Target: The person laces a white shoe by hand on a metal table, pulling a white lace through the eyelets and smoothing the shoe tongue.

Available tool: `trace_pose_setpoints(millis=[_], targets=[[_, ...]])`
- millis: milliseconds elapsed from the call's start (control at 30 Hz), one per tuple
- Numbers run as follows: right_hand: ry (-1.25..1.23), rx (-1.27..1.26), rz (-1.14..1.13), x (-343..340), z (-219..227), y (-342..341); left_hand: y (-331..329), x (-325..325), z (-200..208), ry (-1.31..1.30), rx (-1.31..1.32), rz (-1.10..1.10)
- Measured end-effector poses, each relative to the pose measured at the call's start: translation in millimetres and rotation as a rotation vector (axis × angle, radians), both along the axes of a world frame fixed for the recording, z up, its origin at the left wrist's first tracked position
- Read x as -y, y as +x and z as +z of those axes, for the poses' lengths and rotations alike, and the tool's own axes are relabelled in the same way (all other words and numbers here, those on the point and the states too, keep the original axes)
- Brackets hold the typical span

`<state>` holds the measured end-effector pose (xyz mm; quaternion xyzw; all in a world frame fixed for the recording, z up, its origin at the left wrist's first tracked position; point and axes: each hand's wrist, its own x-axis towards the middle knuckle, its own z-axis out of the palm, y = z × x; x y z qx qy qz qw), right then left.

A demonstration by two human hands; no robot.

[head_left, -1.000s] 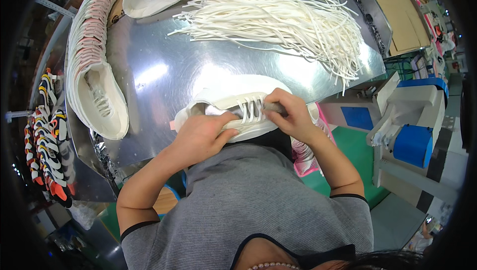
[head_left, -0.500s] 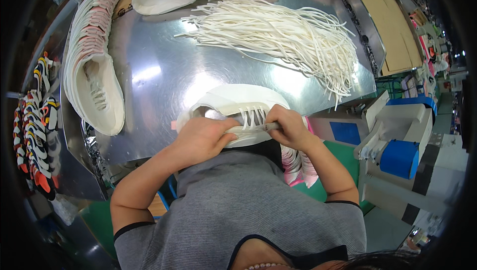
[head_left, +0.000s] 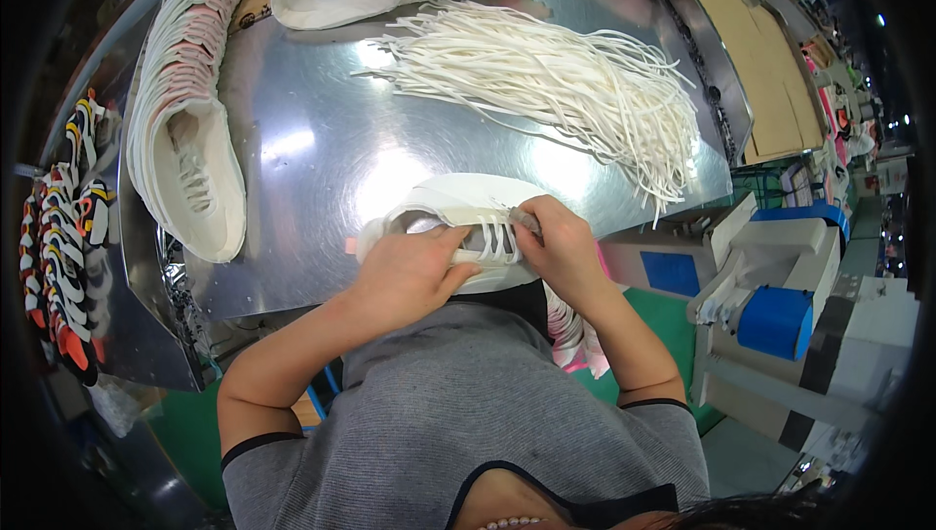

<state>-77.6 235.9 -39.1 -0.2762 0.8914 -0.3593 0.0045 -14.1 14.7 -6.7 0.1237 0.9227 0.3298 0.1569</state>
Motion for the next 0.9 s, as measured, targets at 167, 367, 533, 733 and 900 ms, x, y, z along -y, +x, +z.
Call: trace_pose_setpoints(millis=[167, 367, 533, 733, 900], targets=[[-0.004, -0.021, -0.015, -0.8, -8.1, -3.3, -1.0, -0.4, -3.8, -0.011, -0.022, 0.018], [-0.054, 0.222, 0.005, -17.2, 2.1, 1.2, -0.4, 1.0, -8.0, -0.016, -0.030, 0.004], [-0.267, 0.288, 0.112, -31.9, -10.2, 5.3, -6.1, 1.8, -6.6, -0.047, -0.061, -0.006], [-0.777, 0.459, -0.309, -53.8, -21.8, 4.3, -16.3, 19.5, -3.2, 0.087, -0.147, -0.161], [-0.921, 1.334, -0.362, -45.4, -26.9, 22.6, -19.4, 34.8, 10.3, 0.212, -0.303, -0.323]])
